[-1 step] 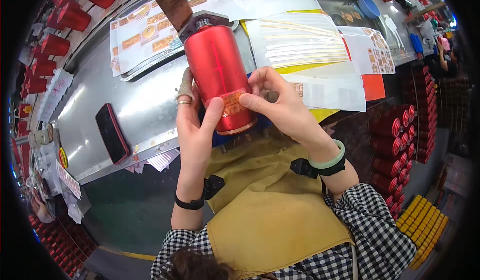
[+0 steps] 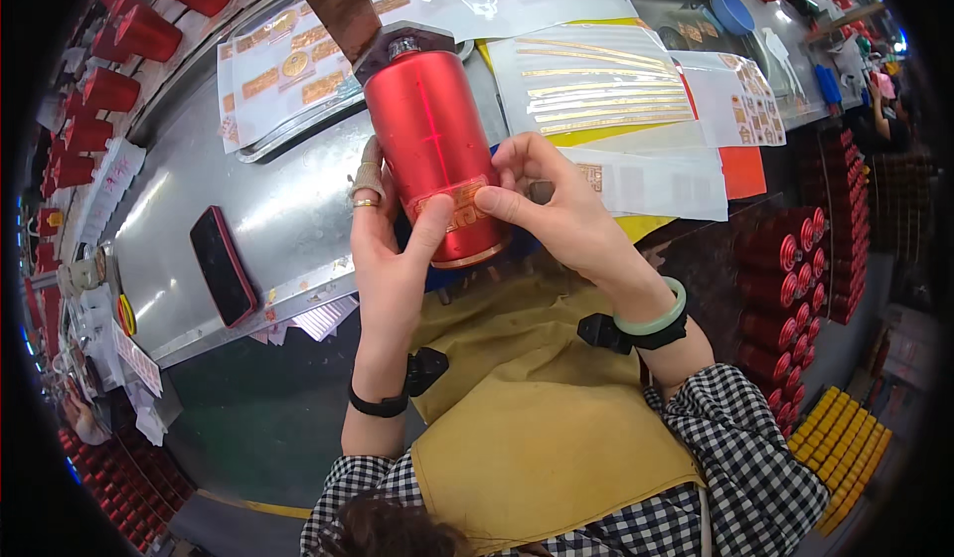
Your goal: The worker is precisely applying various labels and decorative stickers to red cylindrical alcohol bottles on an assembly line.
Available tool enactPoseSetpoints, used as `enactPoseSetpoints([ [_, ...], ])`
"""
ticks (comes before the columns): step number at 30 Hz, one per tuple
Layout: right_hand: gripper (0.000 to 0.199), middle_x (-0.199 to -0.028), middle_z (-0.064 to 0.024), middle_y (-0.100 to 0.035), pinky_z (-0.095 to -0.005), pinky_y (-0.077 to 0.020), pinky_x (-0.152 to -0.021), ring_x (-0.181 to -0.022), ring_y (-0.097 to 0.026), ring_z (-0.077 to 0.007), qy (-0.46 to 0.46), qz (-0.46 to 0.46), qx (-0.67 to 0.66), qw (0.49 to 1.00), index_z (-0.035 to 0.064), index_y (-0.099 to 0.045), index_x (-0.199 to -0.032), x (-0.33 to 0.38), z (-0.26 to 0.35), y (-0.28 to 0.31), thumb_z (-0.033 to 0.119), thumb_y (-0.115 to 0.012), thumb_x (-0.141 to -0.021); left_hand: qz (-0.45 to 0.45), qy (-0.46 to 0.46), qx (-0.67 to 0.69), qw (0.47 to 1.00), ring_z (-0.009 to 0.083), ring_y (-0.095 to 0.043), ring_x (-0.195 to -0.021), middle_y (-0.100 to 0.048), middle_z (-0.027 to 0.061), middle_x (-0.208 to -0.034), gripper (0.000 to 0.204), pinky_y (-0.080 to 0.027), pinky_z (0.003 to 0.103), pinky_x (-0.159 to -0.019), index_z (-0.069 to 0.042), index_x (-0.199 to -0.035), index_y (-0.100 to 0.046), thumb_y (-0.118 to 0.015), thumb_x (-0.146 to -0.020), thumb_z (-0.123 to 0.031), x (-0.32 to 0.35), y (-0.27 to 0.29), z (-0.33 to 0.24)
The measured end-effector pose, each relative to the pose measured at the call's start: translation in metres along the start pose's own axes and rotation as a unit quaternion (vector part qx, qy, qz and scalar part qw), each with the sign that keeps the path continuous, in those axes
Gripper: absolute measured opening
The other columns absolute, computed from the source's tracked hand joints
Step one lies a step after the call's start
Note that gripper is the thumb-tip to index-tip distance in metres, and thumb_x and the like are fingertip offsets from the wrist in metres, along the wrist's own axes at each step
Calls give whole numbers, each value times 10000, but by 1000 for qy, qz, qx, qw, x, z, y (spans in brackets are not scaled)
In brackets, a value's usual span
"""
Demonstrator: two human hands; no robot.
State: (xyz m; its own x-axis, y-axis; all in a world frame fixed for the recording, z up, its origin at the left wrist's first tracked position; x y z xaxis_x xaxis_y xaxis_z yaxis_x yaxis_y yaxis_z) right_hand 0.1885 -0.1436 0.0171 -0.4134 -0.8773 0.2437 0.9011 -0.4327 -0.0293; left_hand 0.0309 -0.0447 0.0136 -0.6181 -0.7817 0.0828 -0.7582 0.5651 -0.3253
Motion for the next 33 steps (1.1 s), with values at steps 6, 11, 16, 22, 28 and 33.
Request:
enactPoseSetpoints([
  [6, 376, -903, 32, -511, -215, -428, -709, -780, -452, -51, -10, 16, -28, 999, 28, -585, -1142, -2, 4, 3, 227, -815, -921, -22, -2, -51, 998, 253, -518, -1364, -473, 195, -1496, 902, -453, 389, -1120, 48, -1587, -241, -800, -887, -60, 0, -7, -4],
  [11, 352, -883, 33, -509, -217, -426, -702, -778, -457, -53, -29, 13, -7, 999, 26, -589, -1118, -2, 9, 1, 215, -812, -921, -22, -8, -69, 997, 255, -527, -1351, -471, 196, -1490, 922, -467, 389, -1111, 43, -1587, -232, -810, -876, -63, 0, -8, -3],
  [16, 344, -883, 31, -512, -219, -427, -698, -774, -455, -54, -14, 10, -1, 1000, 24, -590, -1105, -4, 5, 1, 203, -815, -916, -18, -5, -67, 998, 252, -530, -1347, -472, 198, -1489, 929, -474, 387, -1104, 41, -1587, -236, -817, -869, -64, -1, -8, -4],
  [22, 419, -949, 0, -561, -248, -460, -784, -842, -503, -87, -7, 17, 29, 999, 0, -600, -1193, -1, 7, 8, 294, -773, -951, -18, -15, -67, 997, 250, -546, -1329, -483, 198, -1477, 929, -491, 380, -1084, 37, -1587, -240, -817, -865, -57, -1, -8, -3],
  [28, 347, -1098, -65, -654, -275, -504, -893, -997, -598, -104, 35, -12, -73, 997, -24, -595, -1289, 6, 15, 31, 184, -647, -1016, -29, -8, -66, 997, 231, -552, -1317, -500, 181, -1451, 921, -505, 364, -1061, 35, -1569, -263, -832, -850, -55, -4, -14, -5],
  [33, 189, -1011, -23, -695, -253, -495, -770, -896, -619, -100, 140, -75, 60, 985, 7, -698, -1141, 7, 38, 25, 45, -669, -958, -4, -35, -110, 993, 237, -542, -1328, -501, 185, -1455, 877, -479, 375, -1091, 41, -1583, -242, -791, -913, -96, -4, -10, -5],
])
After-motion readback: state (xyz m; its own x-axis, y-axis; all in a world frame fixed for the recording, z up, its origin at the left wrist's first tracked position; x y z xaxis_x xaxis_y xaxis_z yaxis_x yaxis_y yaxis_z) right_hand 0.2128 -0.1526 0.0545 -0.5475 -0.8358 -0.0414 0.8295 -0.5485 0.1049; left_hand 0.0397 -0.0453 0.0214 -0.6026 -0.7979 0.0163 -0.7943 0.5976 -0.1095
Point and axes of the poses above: each hand's wrist, its own x-axis away from the middle knuckle, its own y-axis out of the back of the hand, z = x × y, the point moved 1 cm from there along -x, towards the middle knuckle
